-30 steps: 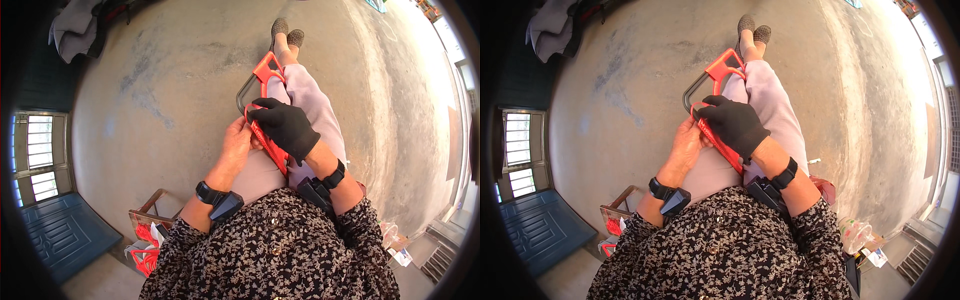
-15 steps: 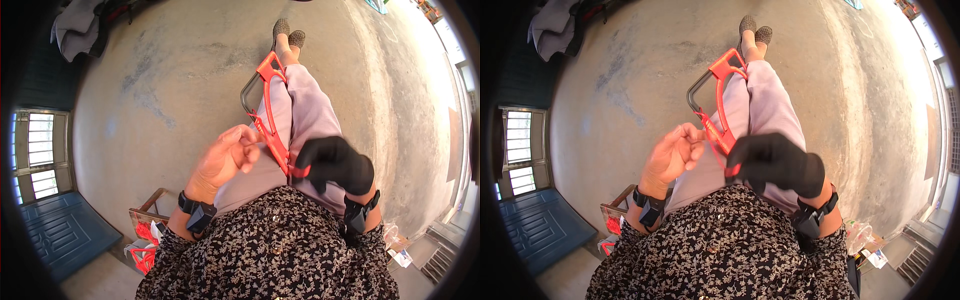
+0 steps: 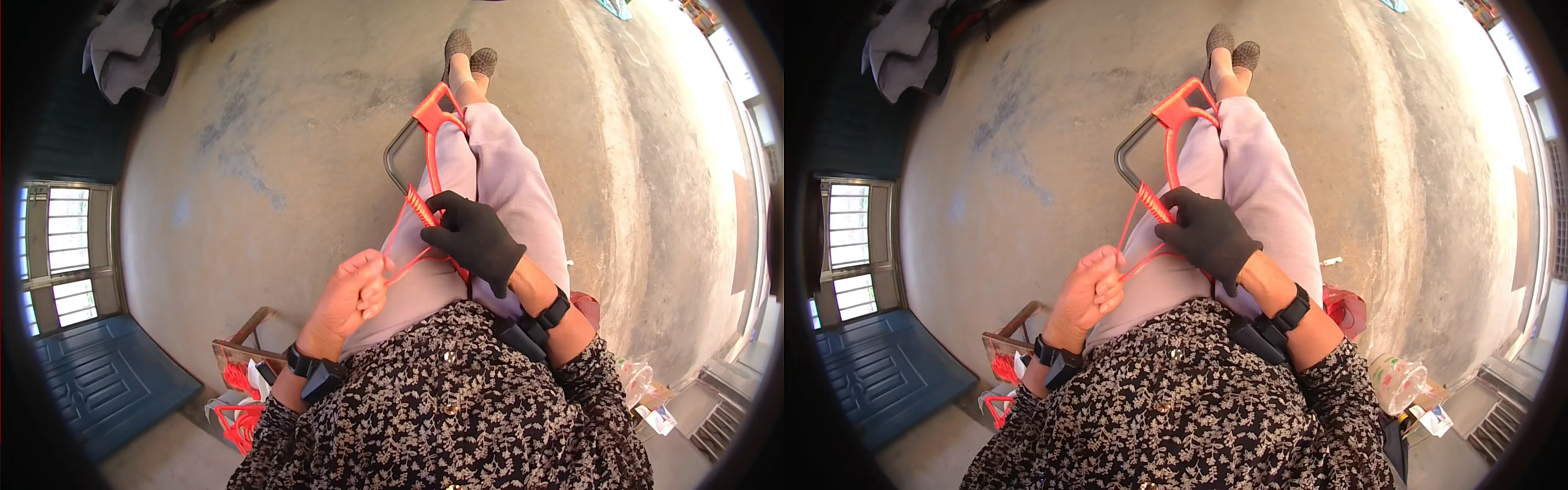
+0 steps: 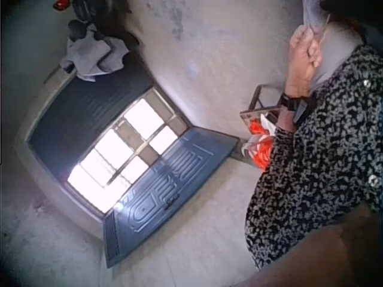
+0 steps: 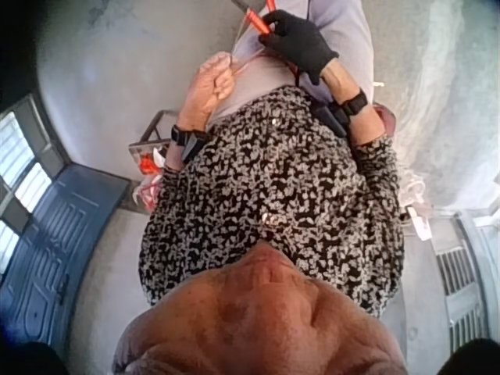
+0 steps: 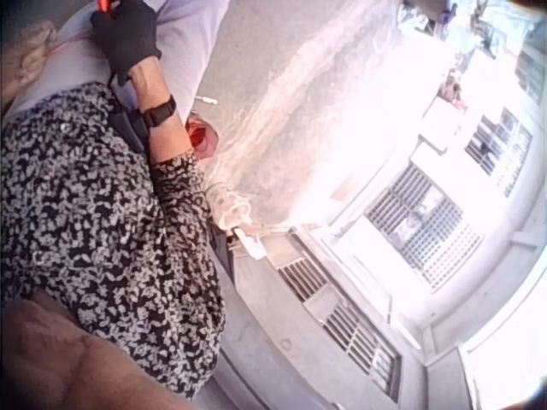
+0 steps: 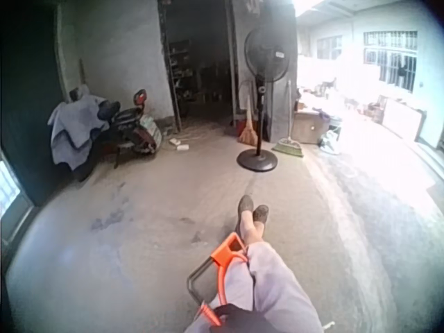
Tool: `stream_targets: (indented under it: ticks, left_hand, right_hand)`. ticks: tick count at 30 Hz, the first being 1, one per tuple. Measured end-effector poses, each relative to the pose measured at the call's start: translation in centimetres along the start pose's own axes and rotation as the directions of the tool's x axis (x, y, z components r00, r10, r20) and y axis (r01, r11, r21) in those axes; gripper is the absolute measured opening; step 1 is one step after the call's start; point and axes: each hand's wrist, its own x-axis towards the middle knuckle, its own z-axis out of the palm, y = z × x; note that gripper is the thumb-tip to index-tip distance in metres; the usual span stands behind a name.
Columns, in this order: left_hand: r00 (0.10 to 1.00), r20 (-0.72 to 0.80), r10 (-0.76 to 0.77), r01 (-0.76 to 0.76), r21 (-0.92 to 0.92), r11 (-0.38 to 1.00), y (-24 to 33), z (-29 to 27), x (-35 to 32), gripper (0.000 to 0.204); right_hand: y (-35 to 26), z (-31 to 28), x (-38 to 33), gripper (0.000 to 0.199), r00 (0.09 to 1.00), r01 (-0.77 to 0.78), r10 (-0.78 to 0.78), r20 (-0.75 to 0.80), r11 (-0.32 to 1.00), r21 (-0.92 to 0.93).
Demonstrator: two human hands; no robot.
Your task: The recorder is wrapping a red plastic string around a red furniture frame while sitting on a patio.
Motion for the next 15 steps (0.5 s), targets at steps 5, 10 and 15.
stream_targets:
  ticks: [5, 10, 15]
  left_hand:
    - [0.998, 0.049, 0.024, -0.029, 0.108, 0.994, 0.0, -0.1, -0.9, 0.016]
    - [0.953, 0.159, 0.256, -0.232, -0.156, 0.96, 2.0, 0.9, 0.4, 0.016]
    - [0.936, -0.002, 0.352, -0.352, 0.062, 0.934, 4.3, 2.6, 5.6, 0.026]
  right_hand:
    - [0.5, -0.5, -0.6, 0.036, 1.0, 0.017, -0.018, 0.02, 0.999, 0.037]
    - [-0.3, -3.5, -2.4, 0.012, 0.998, -0.011, -0.001, 0.063, 0.981, 0.194]
    - [-1.0, -3.3, 0.2, 0.012, 0.955, 0.059, 0.05, -0.292, 0.934, 0.353]
